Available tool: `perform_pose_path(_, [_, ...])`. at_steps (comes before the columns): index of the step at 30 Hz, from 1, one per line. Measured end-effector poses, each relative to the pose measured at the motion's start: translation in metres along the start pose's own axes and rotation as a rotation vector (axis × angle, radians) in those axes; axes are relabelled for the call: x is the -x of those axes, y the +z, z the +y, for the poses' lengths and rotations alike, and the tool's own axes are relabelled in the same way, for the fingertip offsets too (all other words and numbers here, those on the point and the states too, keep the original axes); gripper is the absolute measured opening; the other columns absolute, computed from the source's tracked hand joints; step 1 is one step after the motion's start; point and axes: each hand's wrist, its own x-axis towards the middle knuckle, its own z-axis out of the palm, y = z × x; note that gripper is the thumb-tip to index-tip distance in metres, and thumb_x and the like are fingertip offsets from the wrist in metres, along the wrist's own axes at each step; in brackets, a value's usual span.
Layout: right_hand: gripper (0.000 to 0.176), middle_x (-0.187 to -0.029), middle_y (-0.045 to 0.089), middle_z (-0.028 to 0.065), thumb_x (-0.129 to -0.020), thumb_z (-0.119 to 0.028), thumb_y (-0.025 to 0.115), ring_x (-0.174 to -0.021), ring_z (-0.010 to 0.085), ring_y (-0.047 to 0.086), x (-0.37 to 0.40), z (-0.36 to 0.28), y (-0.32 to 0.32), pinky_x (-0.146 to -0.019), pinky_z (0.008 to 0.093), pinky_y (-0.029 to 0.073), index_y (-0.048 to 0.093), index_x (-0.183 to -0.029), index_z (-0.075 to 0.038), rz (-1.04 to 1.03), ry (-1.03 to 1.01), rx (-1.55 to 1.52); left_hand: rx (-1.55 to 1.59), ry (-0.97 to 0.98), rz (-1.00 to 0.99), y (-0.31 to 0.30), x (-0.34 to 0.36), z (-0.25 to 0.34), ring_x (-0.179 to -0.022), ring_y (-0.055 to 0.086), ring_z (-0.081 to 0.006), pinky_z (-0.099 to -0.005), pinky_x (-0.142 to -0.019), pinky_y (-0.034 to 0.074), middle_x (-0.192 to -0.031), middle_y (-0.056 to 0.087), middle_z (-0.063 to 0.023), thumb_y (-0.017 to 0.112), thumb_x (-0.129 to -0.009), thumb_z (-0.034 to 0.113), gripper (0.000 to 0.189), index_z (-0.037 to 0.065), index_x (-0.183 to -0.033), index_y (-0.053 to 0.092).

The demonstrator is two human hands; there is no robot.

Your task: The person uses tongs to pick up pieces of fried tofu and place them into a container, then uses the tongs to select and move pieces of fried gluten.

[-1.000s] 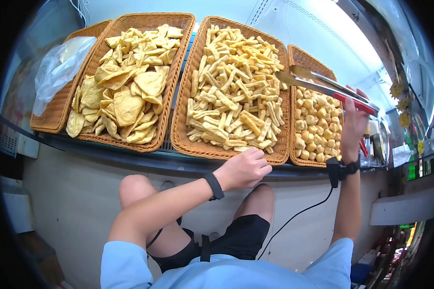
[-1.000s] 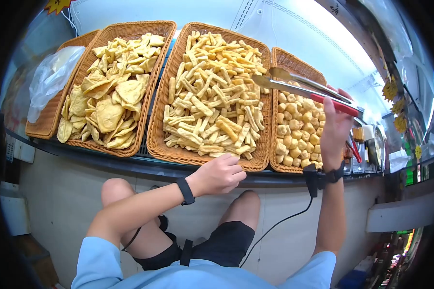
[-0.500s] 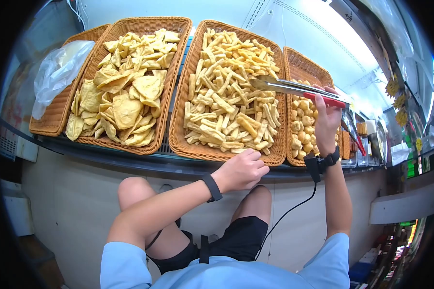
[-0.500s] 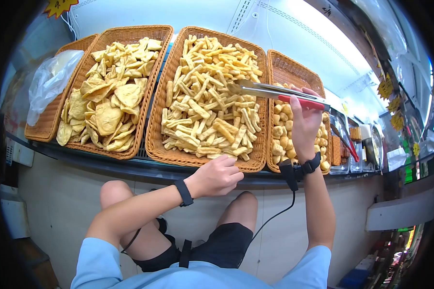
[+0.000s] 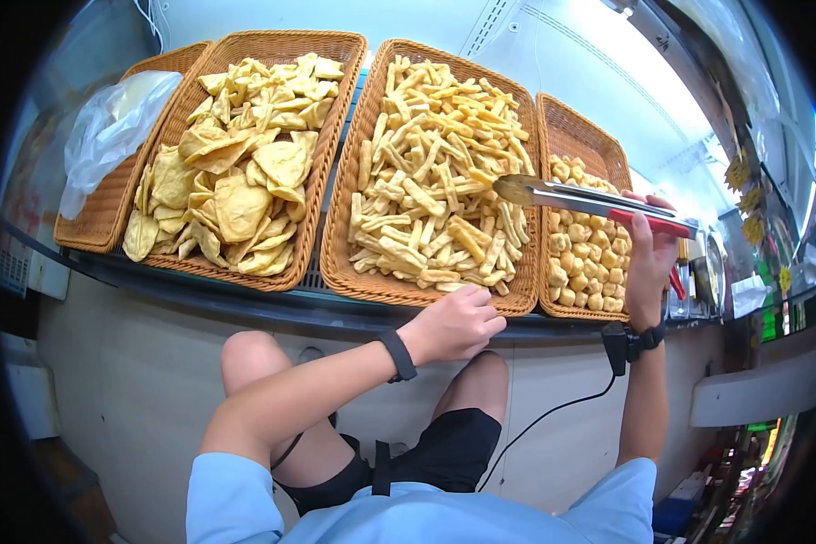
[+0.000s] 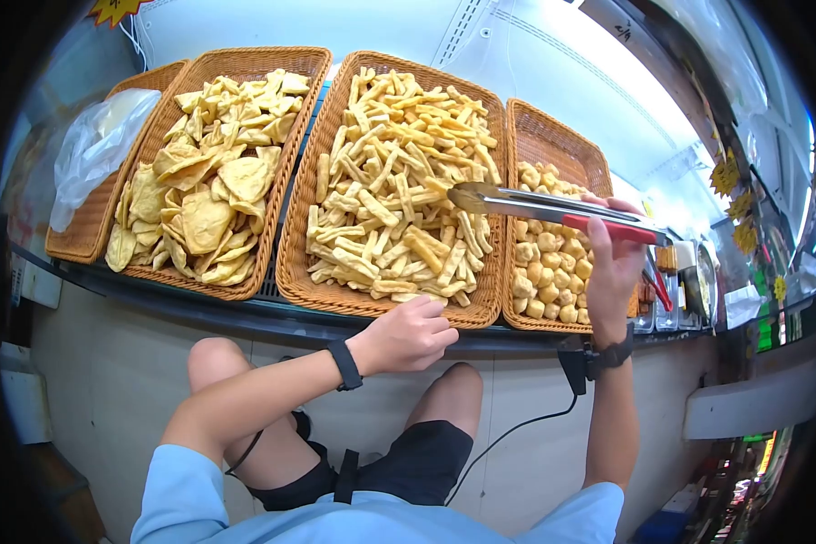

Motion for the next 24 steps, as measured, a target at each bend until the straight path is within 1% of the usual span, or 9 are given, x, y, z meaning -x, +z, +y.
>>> perform_pose_path(2, [0.033, -0.125, 0.062, 0.0213, -0.1, -0.01, 0.057, -0.119, 0.0252, 0.06, -0.004, -0.004, -0.006, -0.106, 0.0387, 0.047, 0.046, -0.129, 0.0, 0.017, -0.009, 0.006, -0.006, -0.002, -0.002, 0.001, 0.001, 0.0, -0.076, 0.053, -0.0235, -0.0357, -0.073, 0.045, -0.068, 0.052, -0.0045, 0.066, -0.073, 0.009, 0.014, 0.009, -0.07, 0.052])
perform_pose_path(3, [0.036, -0.128, 0.061, 0.0212, -0.1, -0.011, 0.057, -0.123, 0.0251, 0.058, -0.008, -0.005, -0.006, -0.107, 0.0388, 0.046, 0.044, -0.131, 0.0, 0.011, -0.029, -0.01, -0.008, -0.001, -0.004, 0.001, 0.001, 0.0, -0.076, 0.053, -0.0235, -0.0356, -0.073, 0.045, -0.068, 0.052, -0.0044, 0.066, -0.073, 0.009, 0.014, 0.009, -0.07, 0.052])
perform_pose_path(6, [0.039, -0.131, 0.059, 0.0211, -0.1, -0.01, 0.058, -0.126, 0.0249, 0.055, -0.016, 0.0, 0.008, -0.109, 0.0388, 0.044, 0.042, -0.134, 0.001, 0.02, 0.006, -0.069, -0.018, -0.006, -0.016, 0.0, 0.001, 0.001, -0.076, 0.053, -0.0234, -0.0354, -0.074, 0.045, -0.069, 0.052, -0.0043, 0.066, -0.073, 0.009, 0.014, 0.009, -0.07, 0.052])
perform_pose_path(7, [0.042, -0.134, 0.057, 0.0216, -0.099, -0.009, 0.058, -0.127, 0.025, 0.054, -0.017, 0.005, 0.013, -0.109, 0.0386, 0.043, 0.041, -0.136, 0.001, -0.008, -0.001, -0.017, -0.015, -0.004, -0.018, 0.0, 0.001, 0.001, -0.076, 0.053, -0.0234, -0.0354, -0.074, 0.045, -0.069, 0.053, -0.0042, 0.066, -0.073, 0.009, 0.014, 0.009, -0.071, 0.053])
perform_pose_path(10, [0.043, -0.135, 0.056, 0.0215, -0.099, -0.008, 0.059, -0.127, 0.0249, 0.054, -0.02, 0.019, 0.02, -0.11, 0.0381, 0.042, 0.04, -0.137, 0.001, -0.1, -0.007, -0.03, -0.01, -0.003, -0.033, -0.002, 0.002, 0.0, -0.078, 0.054, -0.0233, -0.0354, -0.075, 0.045, -0.07, 0.055, -0.0042, 0.066, -0.073, 0.01, 0.012, 0.009, -0.072, 0.054])
perform_pose_path(11, [0.044, -0.134, 0.056, 0.0209, -0.099, -0.008, 0.059, -0.127, 0.0246, 0.053, -0.02, 0.023, 0.019, -0.11, 0.0377, 0.041, 0.04, -0.137, 0.001, -0.122, 0.041, -0.063, -0.009, -0.005, -0.046, -0.003, 0.002, -0.001, -0.08, 0.055, -0.0232, -0.0356, -0.076, 0.045, -0.072, 0.056, -0.0042, 0.066, -0.073, 0.011, 0.011, 0.009, -0.074, 0.055])
perform_pose_path(14, [0.044, -0.132, 0.057, 0.0203, -0.099, -0.008, 0.06, -0.127, 0.0244, 0.053, -0.014, 0.028, 0.017, -0.111, 0.038, 0.04, 0.039, -0.137, 0.001, -0.175, 0.109, 0.017, -0.033, -0.001, -0.065, -0.004, 0.003, -0.002, -0.082, 0.056, -0.0231, -0.0354, -0.077, 0.045, -0.073, 0.058, -0.0044, 0.066, -0.074, 0.013, 0.01, 0.009, -0.075, 0.056])
perform_pose_path(19, [0.045, -0.132, 0.058, 0.0194, -0.097, -0.008, 0.062, -0.123, 0.0244, 0.057, -0.01, 0.037, 0.008, -0.108, 0.0374, 0.044, 0.041, -0.136, 0.0, -0.227, 0.134, 0.015, -0.058, 0.012, -0.024, 0.002, 0.002, -0.002, -0.076, 0.054, -0.0226, -0.0344, -0.074, 0.045, -0.069, 0.053, -0.0033, 0.065, -0.073, 0.012, 0.012, 0.009, -0.07, 0.053])
perform_pose_path(24, [0.044, -0.132, 0.057, 0.0191, -0.096, -0.004, 0.059, -0.124, 0.0244, 0.056, 0.002, 0.02, 0.0, -0.106, 0.0386, 0.047, 0.041, -0.136, -0.001, -0.279, 0.101, 0.009, -0.069, 0.009, -0.016, 0.005, 0.001, -0.002, -0.075, 0.053, -0.0223, -0.0342, -0.074, 0.045, -0.068, 0.053, -0.0032, 0.065, -0.072, 0.012, 0.013, 0.01, -0.07, 0.053])
